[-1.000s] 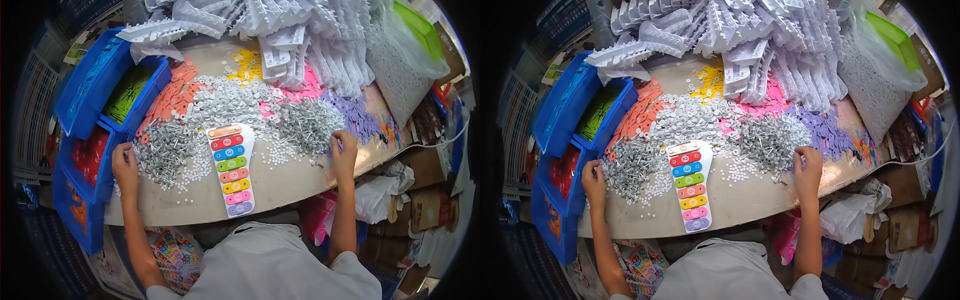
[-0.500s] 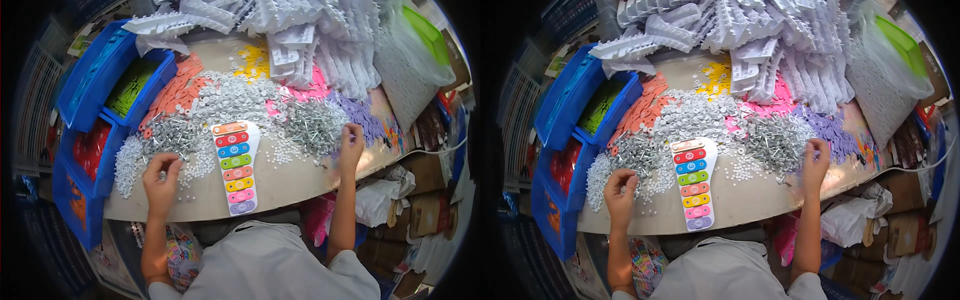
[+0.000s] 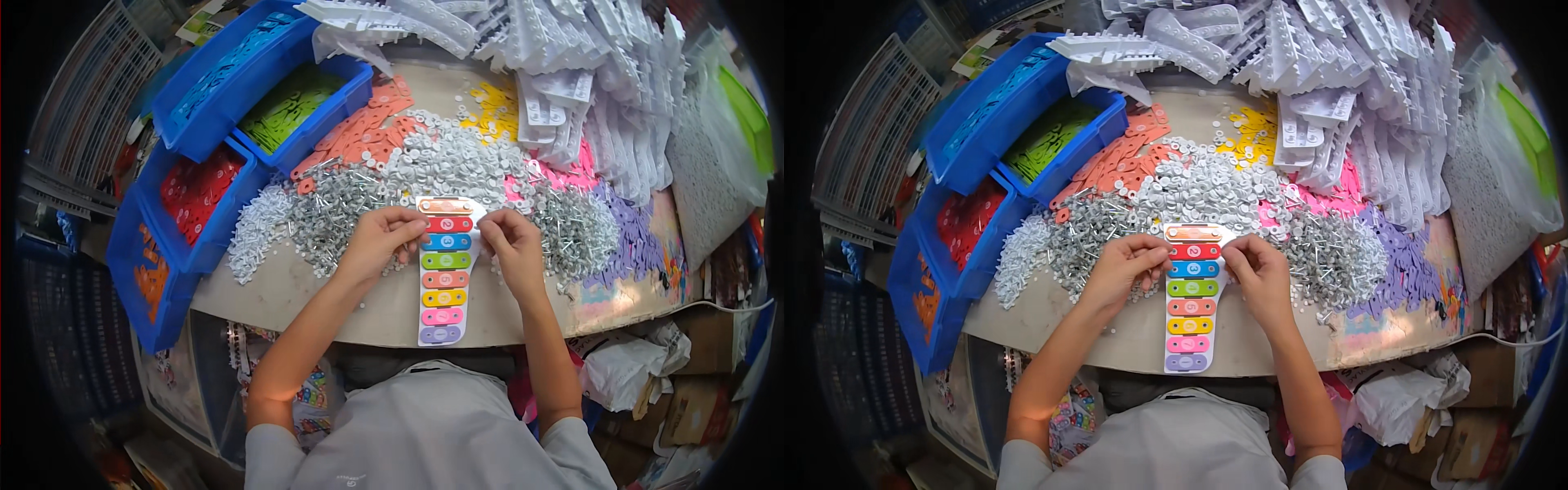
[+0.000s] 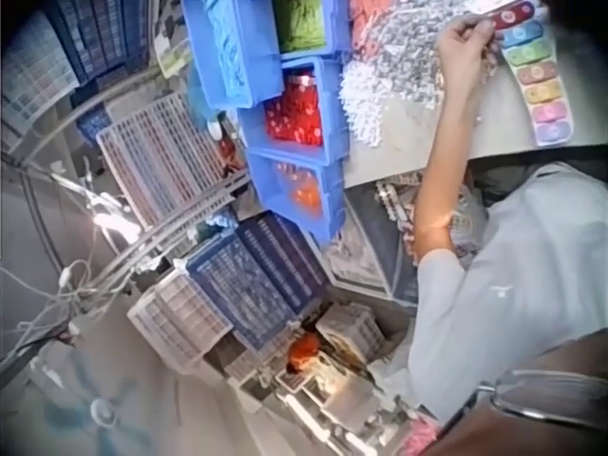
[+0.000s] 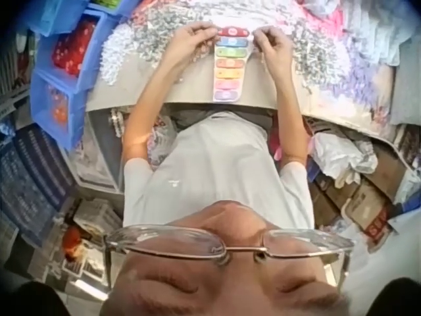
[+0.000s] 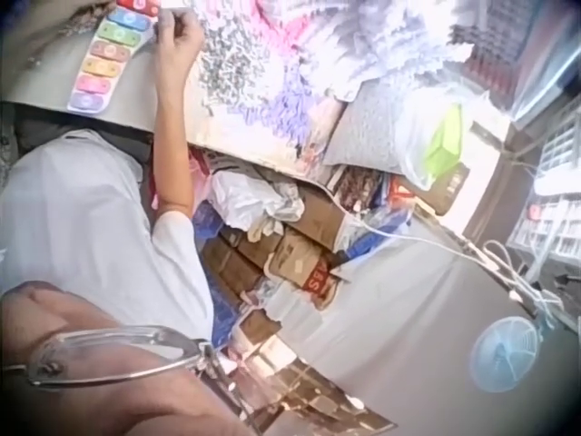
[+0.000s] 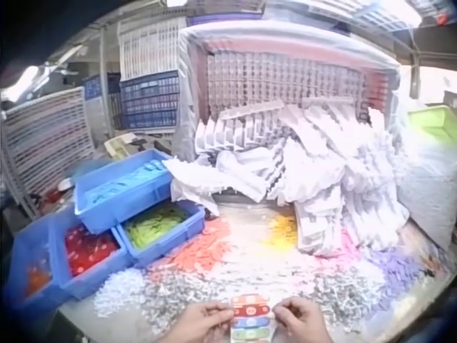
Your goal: Assembling colorful buttons and metal springs into a white plastic toy frame.
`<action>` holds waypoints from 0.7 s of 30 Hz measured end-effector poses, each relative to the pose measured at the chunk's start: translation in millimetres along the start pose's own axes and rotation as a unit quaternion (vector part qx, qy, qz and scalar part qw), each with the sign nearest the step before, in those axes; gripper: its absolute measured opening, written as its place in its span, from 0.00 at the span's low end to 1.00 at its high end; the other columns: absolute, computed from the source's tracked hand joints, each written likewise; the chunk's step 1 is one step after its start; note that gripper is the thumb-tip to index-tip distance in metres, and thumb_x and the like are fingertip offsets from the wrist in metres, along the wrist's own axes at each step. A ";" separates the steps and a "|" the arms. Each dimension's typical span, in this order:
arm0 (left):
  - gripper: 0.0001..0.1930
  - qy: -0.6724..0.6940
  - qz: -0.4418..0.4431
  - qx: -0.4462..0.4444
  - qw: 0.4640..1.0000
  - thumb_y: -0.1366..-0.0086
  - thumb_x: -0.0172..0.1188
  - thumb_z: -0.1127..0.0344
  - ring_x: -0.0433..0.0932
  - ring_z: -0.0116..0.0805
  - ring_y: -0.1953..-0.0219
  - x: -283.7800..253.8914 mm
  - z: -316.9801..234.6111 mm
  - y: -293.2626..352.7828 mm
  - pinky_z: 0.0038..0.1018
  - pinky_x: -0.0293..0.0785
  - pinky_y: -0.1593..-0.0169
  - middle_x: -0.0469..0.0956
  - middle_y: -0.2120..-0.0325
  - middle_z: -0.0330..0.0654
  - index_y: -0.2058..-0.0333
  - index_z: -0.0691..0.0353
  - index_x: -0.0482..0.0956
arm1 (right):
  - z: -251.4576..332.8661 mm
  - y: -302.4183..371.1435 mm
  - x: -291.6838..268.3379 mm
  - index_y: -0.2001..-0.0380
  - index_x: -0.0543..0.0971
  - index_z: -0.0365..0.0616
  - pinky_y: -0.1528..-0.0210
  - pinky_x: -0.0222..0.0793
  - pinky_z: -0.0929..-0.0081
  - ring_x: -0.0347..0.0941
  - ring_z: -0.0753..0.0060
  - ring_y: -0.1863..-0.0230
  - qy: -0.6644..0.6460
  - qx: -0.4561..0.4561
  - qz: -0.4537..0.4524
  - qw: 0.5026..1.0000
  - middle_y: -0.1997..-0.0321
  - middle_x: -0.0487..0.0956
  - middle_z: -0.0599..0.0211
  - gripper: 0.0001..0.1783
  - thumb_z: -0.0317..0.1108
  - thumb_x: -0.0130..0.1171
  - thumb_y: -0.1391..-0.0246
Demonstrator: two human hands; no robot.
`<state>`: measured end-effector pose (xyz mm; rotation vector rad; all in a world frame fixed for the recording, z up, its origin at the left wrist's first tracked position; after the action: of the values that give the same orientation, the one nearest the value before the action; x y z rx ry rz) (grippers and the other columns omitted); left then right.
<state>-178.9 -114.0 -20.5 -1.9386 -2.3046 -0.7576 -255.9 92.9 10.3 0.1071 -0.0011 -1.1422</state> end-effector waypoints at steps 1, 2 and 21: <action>0.09 0.000 0.003 -0.008 1.000 0.30 0.63 0.69 0.77 0.20 0.74 -0.2 1.8 -3.9 0.16 0.71 0.76 0.84 0.70 0.40 0.56 0.68 0.83 | -1.2 -4.1 1.4 0.64 0.80 0.37 0.72 0.63 0.83 0.68 0.86 0.75 0.000 0.000 0.002 1.000 0.75 0.76 0.76 0.07 0.30 0.59 0.33; 0.08 -0.001 0.008 -0.001 1.000 0.30 0.63 0.68 0.76 0.19 0.75 -1.4 3.4 -8.3 0.16 0.71 0.76 0.84 0.71 0.39 0.57 0.67 0.83 | -5.6 -8.2 2.3 0.64 0.81 0.37 0.73 0.63 0.83 0.69 0.86 0.75 0.009 0.010 0.012 1.000 0.75 0.76 0.76 0.07 0.30 0.60 0.34; 0.20 -0.185 0.077 -0.093 0.975 0.34 0.69 0.55 0.68 0.19 0.81 -1.8 6.5 -35.1 0.18 0.57 0.81 0.73 0.80 0.35 0.59 0.63 0.71 | -7.7 -44.0 -8.0 0.52 0.70 0.42 0.82 0.57 0.75 0.68 0.80 0.83 0.328 0.020 0.096 0.940 0.82 0.74 0.71 0.27 0.45 0.71 0.42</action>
<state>-209.6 -116.8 -38.8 -2.4982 -2.3021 -0.6665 -298.7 82.8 -0.7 0.5110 0.5470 -0.8686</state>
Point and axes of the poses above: each hand's wrist, its own y-axis away from the middle knuckle, its own x-axis out of the palm, z = x × y, the point moved 6 cm from there along -y, towards the middle knuckle
